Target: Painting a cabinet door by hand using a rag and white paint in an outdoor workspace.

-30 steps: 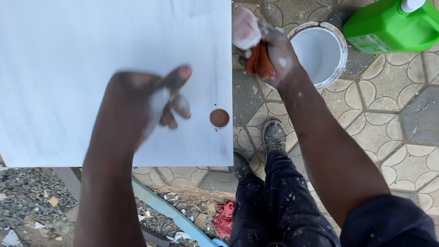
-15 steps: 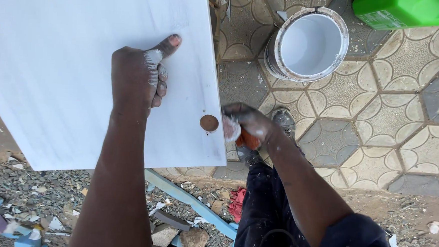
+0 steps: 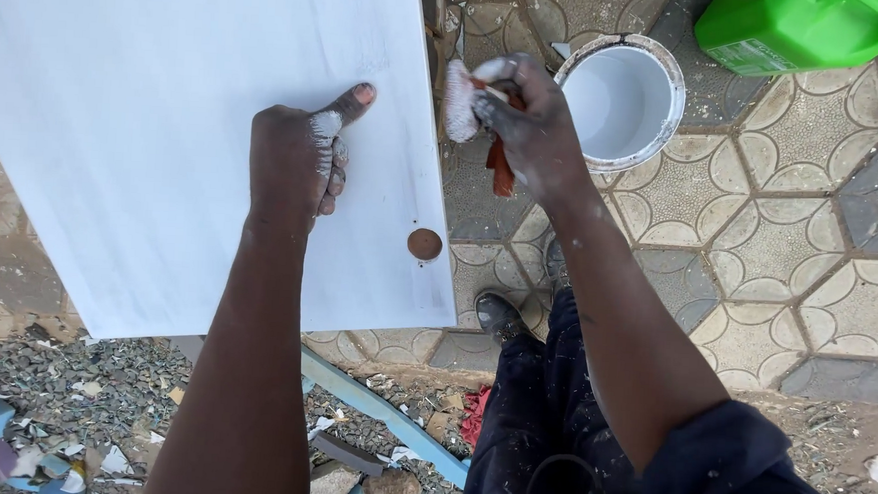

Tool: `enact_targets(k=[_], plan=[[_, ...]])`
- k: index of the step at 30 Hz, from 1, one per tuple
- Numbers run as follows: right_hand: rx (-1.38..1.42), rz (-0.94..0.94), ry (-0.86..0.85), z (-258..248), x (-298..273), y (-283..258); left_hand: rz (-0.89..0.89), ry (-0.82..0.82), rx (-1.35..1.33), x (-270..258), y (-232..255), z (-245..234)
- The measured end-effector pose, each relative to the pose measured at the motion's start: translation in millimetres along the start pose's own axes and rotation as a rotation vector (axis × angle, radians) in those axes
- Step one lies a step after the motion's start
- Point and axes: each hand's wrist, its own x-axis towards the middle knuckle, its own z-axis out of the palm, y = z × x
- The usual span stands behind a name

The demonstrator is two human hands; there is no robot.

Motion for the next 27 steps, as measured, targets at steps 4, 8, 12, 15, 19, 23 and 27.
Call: enact_targets(k=[4,8,12,15,19,23,27], plan=[[-0.157,-0.014,-0.163,10.6,-24.9,7.9,-0.012,-0.007,-0.043,-1.8,4.1,-2.2],[-0.034,0.315,-0.145,15.5,-130.9,-25.4,-0.035,-0.005,-0.052,-12.3,14.7,-5.7],[-0.257,0.458,-0.412,-11.3,-169.1,23.7,-0.023,-0.010,-0.084,-7.3,8.1,-4.1],[-0.395,0.503,-0.233,-47.1,-155.2,15.6,0.043,-0.030,0.083,-9.5,10.6,-4.5],[-0.689,0.545,0.232,-113.9,-104.5,29.4,0.079,0.219,-0.218,-17.6,-20.6,20.1],[-0.586,0.440,0.252,-136.4,-48.8,16.3,0.740,0.212,-0.210,-82.7,-72.2,104.4],[-0.918,0.153,0.102,-164.8,17.6,80.6,0.113,-0.240,-0.370,-125.8,-86.5,190.9]])
